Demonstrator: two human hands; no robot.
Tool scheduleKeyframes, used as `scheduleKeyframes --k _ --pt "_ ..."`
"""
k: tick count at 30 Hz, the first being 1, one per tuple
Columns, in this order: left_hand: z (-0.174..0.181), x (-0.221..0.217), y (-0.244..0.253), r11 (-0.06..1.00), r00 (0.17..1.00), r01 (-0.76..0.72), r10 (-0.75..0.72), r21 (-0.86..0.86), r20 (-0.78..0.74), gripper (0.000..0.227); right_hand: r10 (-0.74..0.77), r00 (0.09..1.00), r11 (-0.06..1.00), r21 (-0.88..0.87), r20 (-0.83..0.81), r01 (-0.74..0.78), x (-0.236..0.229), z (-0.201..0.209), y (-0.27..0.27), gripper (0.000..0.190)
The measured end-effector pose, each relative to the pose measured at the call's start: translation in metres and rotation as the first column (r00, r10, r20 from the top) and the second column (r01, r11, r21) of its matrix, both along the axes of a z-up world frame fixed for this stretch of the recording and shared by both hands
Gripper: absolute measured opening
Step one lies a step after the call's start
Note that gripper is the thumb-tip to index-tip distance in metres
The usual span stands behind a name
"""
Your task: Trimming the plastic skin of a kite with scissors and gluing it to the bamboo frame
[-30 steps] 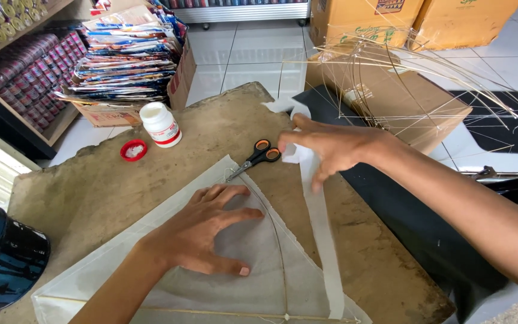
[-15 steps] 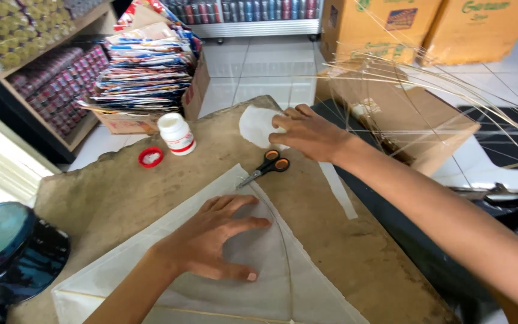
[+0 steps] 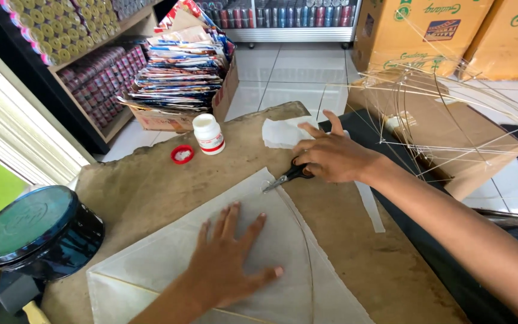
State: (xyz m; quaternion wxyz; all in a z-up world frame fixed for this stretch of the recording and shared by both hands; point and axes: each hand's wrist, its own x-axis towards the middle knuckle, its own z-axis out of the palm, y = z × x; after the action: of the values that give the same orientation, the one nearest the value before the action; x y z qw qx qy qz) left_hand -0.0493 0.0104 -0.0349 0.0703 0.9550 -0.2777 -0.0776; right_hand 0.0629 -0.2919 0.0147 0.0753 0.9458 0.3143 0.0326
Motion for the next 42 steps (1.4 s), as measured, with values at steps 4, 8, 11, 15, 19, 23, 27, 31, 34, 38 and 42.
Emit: scheduleKeyframes --k 4,8,11,15,19,23,27,31,34,38,42 --pt "0.022 -0.007 -0.006 0.998 0.988 0.000 0.009 0.060 -0.151 0.105 -0.067 0.995 0.998 -0.009 -0.072 0.066 0.001 0.007 0.003 0.025" --pt "0.022 -0.007 -0.005 0.999 0.984 0.025 -0.018 0.036 -0.175 0.106 -0.069 0.993 0.998 -0.017 -0.096 0.068 -0.011 0.025 0.010 0.014" --pt "0.024 -0.006 -0.004 0.999 0.986 0.039 -0.036 0.016 -0.164 0.105 -0.091 0.993 0.995 -0.037 -0.074 0.088 -0.025 0.049 0.014 0.011" --pt "0.040 -0.010 -0.010 0.998 0.970 0.018 -0.003 0.059 -0.241 0.104 -0.170 0.983 0.982 0.074 -0.063 0.174 -0.031 0.066 -0.001 0.024" --pt "0.041 -0.012 -0.016 0.999 0.975 -0.003 0.011 0.039 -0.221 0.104 -0.224 0.963 0.953 0.172 -0.146 0.248 -0.027 0.056 -0.005 0.030" --pt "0.046 -0.022 -0.020 0.990 0.973 -0.129 0.136 0.050 -0.188 0.101 -0.220 0.965 0.961 0.139 -0.144 0.239 -0.030 0.040 0.009 0.023" --pt "0.073 -0.036 -0.021 0.971 0.931 -0.166 0.213 0.174 -0.298 0.102 -0.161 0.987 0.984 -0.076 -0.003 0.160 -0.017 0.014 0.011 0.024" --pt "0.068 -0.039 -0.018 0.969 0.915 -0.175 0.225 0.174 -0.334 0.107 -0.131 0.989 0.979 -0.150 0.069 0.140 -0.005 -0.005 0.010 0.018" --pt "0.055 -0.037 -0.016 0.971 0.923 -0.166 0.215 0.172 -0.318 0.110 -0.106 0.990 0.977 -0.179 0.089 0.120 -0.003 -0.006 0.010 0.014" --pt "0.032 -0.034 -0.012 0.988 0.965 -0.136 0.149 0.074 -0.217 0.113 -0.147 0.989 0.970 -0.192 0.030 0.150 -0.008 0.004 0.016 0.020" --pt "0.020 -0.029 -0.009 0.996 0.987 -0.090 0.090 0.001 -0.132 0.115 -0.149 0.988 0.967 -0.202 0.032 0.152 -0.005 0.005 0.013 0.026"
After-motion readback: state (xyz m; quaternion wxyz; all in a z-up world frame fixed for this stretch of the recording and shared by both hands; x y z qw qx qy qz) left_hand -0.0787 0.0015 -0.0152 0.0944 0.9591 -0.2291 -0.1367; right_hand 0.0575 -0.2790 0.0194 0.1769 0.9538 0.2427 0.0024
